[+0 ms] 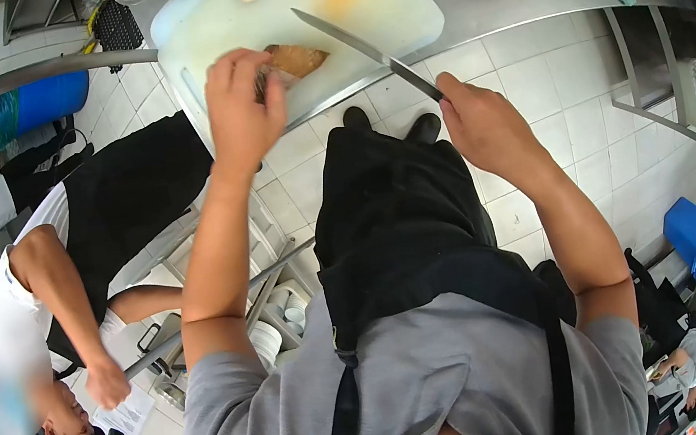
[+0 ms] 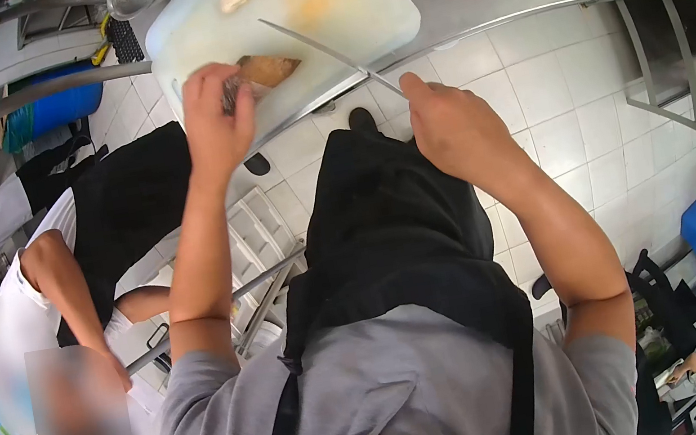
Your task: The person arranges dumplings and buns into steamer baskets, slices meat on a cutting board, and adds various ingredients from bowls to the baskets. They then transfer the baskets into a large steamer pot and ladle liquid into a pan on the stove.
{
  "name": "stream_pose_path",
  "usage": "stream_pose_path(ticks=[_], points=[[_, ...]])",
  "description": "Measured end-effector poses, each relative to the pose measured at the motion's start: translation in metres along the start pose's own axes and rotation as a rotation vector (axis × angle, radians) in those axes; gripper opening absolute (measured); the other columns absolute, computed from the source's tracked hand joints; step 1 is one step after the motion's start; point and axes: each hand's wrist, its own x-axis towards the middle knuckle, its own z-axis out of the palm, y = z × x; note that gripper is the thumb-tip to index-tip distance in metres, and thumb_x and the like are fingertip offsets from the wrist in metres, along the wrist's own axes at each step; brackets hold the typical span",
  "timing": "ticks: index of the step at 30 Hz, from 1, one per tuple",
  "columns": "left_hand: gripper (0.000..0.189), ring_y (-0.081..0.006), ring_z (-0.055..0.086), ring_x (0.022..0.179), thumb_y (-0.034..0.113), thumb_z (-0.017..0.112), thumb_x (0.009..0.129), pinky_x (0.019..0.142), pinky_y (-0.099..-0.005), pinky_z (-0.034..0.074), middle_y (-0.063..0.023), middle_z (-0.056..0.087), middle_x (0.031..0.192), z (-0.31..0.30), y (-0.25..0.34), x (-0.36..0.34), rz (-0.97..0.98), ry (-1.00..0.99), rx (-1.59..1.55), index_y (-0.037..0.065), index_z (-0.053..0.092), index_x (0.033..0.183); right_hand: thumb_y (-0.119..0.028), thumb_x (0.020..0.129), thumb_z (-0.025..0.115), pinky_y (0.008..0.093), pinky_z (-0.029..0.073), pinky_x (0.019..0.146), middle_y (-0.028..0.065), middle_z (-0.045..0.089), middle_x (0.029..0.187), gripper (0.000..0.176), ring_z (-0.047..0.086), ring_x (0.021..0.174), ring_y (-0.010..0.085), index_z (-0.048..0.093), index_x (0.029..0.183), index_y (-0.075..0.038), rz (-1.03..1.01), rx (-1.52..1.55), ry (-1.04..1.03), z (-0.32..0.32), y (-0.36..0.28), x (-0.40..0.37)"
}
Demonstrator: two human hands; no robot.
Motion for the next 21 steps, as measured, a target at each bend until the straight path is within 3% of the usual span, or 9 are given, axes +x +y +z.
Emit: stream_pose_path(ticks=[3, 5, 8, 10, 15, 21], points=[[0.014, -0.0312, 0.056, 0.085, 0.004, 0.069, 0.079, 0.074, -0.0391, 0.045, -0.0138, 0.06, 0.093, 0.022, -0.003, -0.003, 0.091, 0.117, 0.064, 0.003, 0.061, 0.09, -0.008, 0.093, 0.05, 0.051, 0.047, 0.063, 0.019, 0.061, 0.074, 0.01, 0.061, 0.072, 0.0428, 0.048, 0.1, 0.0, 0.039, -0.054, -0.075, -0.02, -0.011, 0.004], [0.015, -0.0306, 0.056, 0.085, 0.003, 0.069, 0.077, 0.074, -0.0387, 0.045, -0.0132, 0.06, 0.093, 0.026, -0.007, -0.002, 0.11, 0.127, 0.084, 0.003, 0.062, 0.09, -0.007, 0.093, 0.049, 0.0502, 0.048, 0.06, 0.0186, 0.061, 0.072, 0.009, 0.061, 0.07, 0.0421, 0.048, 0.099, -0.001, 0.035, -0.103, -0.083, -0.024, -0.024, 0.007], [0.017, -0.0289, 0.056, 0.082, 0.001, 0.069, 0.074, 0.072, -0.0376, 0.046, -0.0116, 0.06, 0.092, 0.029, -0.02, -0.002, 0.15, 0.166, 0.081, 0.002, 0.062, 0.089, -0.005, 0.089, 0.052, 0.0455, 0.048, 0.052, 0.0152, 0.058, 0.07, 0.009, 0.061, 0.063, 0.0366, 0.047, 0.097, -0.003, -0.106, -0.18, -0.043, -0.022, -0.048, 0.013], [0.02, -0.0259, 0.059, 0.083, 0.004, 0.071, 0.069, 0.072, -0.0349, 0.046, -0.0055, 0.062, 0.092, 0.03, -0.024, -0.003, 0.162, 0.223, 0.037, 0.006, 0.066, 0.088, -0.005, 0.085, 0.055, 0.0407, 0.047, 0.046, 0.0111, 0.054, 0.069, 0.013, 0.06, 0.056, 0.0304, 0.048, 0.096, -0.005, -0.179, -0.287, -0.099, -0.018, -0.059, 0.02], [0.018, -0.0265, 0.059, 0.08, 0.004, 0.071, 0.061, 0.068, -0.0345, 0.046, -0.0066, 0.063, 0.087, 0.029, -0.031, 0.001, 0.117, 0.171, -0.04, 0.004, 0.067, 0.079, -0.004, 0.075, 0.061, 0.0317, 0.044, 0.043, 0.0055, 0.046, 0.068, 0.031, 0.055, 0.055, 0.0187, 0.051, 0.105, 0.0, -0.224, -0.454, -0.159, -0.034, -0.071, 0.029], [0.02, -0.0263, 0.058, 0.076, 0.004, 0.071, 0.06, 0.065, -0.0349, 0.046, -0.0062, 0.063, 0.085, 0.029, -0.034, 0.003, 0.099, 0.149, -0.079, 0.004, 0.066, 0.079, -0.005, 0.073, 0.063, 0.0296, 0.042, 0.041, 0.0042, 0.044, 0.067, 0.029, 0.053, 0.052, 0.0163, 0.053, 0.1, 0.001, -0.197, -0.468, -0.245, -0.051, -0.07, 0.036]])
